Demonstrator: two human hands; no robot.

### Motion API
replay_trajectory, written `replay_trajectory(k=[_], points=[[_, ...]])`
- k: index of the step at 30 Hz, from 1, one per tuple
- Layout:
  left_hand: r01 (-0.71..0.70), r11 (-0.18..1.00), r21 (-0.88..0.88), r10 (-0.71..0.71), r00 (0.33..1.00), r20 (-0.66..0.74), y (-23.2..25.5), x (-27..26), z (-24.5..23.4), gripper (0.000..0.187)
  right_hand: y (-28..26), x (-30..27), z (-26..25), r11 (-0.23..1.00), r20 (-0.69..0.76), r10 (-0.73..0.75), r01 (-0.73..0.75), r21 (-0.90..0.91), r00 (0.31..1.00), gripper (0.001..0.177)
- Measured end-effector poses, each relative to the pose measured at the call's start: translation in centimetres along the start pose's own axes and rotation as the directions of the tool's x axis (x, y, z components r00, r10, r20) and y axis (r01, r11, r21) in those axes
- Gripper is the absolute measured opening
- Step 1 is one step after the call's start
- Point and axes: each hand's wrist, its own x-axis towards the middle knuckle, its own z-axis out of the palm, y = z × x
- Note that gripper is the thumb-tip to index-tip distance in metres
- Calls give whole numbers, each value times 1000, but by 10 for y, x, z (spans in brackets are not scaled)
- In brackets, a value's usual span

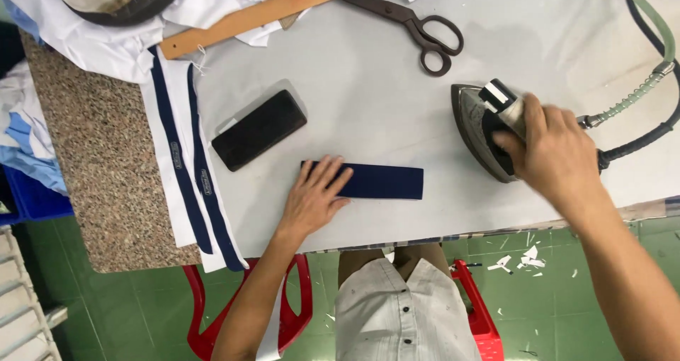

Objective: The person irons a white fabric piece on a table, then irons several dark blue fabric strips. They use a steam iron and a black rectangular pressing block to smooth the fabric, repeatedly folding and pressing the strips.

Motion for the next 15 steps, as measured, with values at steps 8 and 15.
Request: replay_trajectory(k=[8,15], points=[[505,855,116,-510,860,13,31,-71,13,76,0,45,-33,715,566,51,-425,554,823,58],[217,975,54,-222,971,89,57,6,3,78,-48,16,-78,506,785,52,-694,512,617,46]])
